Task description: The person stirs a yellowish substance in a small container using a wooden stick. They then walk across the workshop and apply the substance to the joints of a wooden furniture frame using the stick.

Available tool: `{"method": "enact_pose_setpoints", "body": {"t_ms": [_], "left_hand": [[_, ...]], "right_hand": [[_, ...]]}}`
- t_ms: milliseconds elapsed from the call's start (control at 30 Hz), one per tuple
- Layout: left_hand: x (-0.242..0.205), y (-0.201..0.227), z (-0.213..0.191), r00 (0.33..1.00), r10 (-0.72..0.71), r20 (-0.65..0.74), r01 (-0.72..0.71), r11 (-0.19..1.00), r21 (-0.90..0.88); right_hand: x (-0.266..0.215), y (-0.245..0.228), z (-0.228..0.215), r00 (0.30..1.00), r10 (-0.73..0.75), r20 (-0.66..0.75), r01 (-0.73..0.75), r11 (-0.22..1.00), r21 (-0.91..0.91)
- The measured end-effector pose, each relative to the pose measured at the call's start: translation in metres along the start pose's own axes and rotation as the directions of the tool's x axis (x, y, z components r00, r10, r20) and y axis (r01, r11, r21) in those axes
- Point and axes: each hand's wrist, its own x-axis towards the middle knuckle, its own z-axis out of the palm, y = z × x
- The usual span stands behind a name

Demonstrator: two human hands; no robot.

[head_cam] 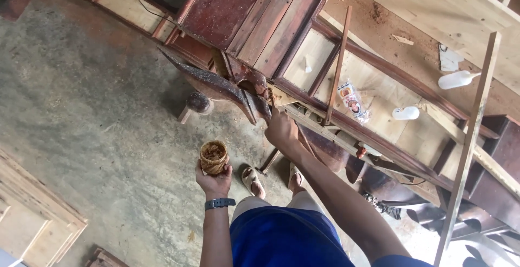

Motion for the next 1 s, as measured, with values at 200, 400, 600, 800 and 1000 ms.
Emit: {"method": "enact_pose_setpoints", "body": {"t_ms": [200, 400, 600, 800, 1000], "left_hand": [[0.009, 0.009, -0.01, 1.0, -0.028, -0.015, 0.028, 1.0, 0.007], [0.005, 0.012, -0.012, 0.999, -0.029, -0.023, 0.029, 0.999, 0.041], [0.006, 0.01, -0.019, 0.999, -0.005, -0.031, 0.008, 0.996, 0.093], [0.002, -0.005, -0.041, 0.991, 0.084, -0.106, -0.078, 0.995, 0.058], [-0.047, -0.047, -0.043, 0.959, 0.226, -0.173, -0.238, 0.97, -0.052]], "right_hand": [[-0.029, -0.041, -0.078, 0.997, 0.044, -0.068, -0.032, 0.985, 0.171], [-0.031, -0.033, -0.151, 0.97, 0.213, 0.115, -0.235, 0.716, 0.657], [-0.012, 0.049, -0.167, 0.983, 0.019, 0.185, -0.076, 0.948, 0.308], [0.043, 0.083, -0.176, 0.979, -0.104, 0.176, 0.153, 0.943, -0.294], [0.097, 0.025, -0.225, 0.868, -0.393, 0.302, 0.496, 0.67, -0.552]]}}
